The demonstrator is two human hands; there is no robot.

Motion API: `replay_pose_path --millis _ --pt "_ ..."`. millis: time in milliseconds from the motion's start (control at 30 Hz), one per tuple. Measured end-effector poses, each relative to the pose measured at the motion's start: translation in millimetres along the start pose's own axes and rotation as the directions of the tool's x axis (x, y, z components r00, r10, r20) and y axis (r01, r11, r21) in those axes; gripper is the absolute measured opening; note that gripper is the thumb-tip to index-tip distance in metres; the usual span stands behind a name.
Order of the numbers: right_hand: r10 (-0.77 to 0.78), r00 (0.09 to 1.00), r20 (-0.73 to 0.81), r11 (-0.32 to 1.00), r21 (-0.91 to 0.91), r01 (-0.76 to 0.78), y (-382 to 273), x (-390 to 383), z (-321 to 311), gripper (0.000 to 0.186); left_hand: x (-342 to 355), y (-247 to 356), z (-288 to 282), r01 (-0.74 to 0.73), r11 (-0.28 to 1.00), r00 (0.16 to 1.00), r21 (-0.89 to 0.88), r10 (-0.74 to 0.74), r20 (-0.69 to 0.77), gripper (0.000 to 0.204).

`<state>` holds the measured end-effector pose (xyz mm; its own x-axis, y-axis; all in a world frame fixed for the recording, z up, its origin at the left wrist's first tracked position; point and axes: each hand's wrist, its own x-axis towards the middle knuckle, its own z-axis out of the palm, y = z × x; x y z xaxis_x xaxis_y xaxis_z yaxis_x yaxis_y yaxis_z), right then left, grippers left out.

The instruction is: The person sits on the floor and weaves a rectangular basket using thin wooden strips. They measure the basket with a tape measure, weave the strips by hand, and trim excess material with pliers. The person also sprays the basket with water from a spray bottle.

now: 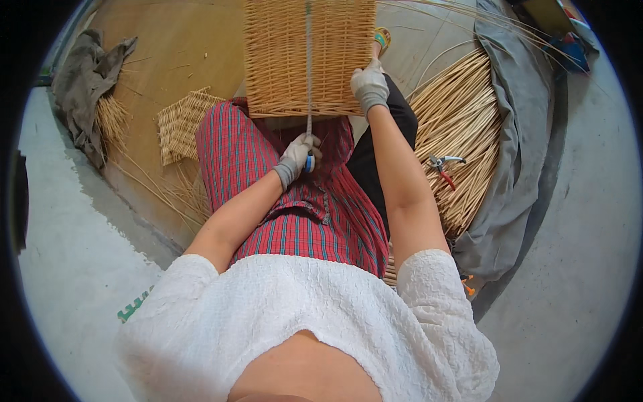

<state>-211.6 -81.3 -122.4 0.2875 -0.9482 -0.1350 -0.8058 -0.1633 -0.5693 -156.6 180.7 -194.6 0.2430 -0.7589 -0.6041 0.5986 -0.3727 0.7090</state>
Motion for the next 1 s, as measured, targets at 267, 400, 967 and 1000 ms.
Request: replay_pose_path --millis 267,400,967,1000 --pt "0.023 0.999 0.023 0.999 0.033 -0.023 2 -10 -1 0.054 -1 32 1 -0.204 0.979 0.979 -0.028 0.203 -0.035 0.029" --pt "0.045 0.998 0.043 0.999 0.022 -0.046 1 -17 0 0.053 -2 56 -19 -0.164 0.975 0.978 -0.148 0.141 -0.152 0.031" --pt "0.009 1.0 0.028 1.0 0.003 -0.009 -2 -21 -2 0.052 11 37 -42 0.081 0.984 0.979 -0.157 -0.108 -0.172 0.028" --pt "0.004 1.0 0.021 1.0 0.007 -0.004 -1 -19 -3 0.052 11 38 -41 0.078 0.987 0.981 -0.14 -0.101 -0.167 0.029"
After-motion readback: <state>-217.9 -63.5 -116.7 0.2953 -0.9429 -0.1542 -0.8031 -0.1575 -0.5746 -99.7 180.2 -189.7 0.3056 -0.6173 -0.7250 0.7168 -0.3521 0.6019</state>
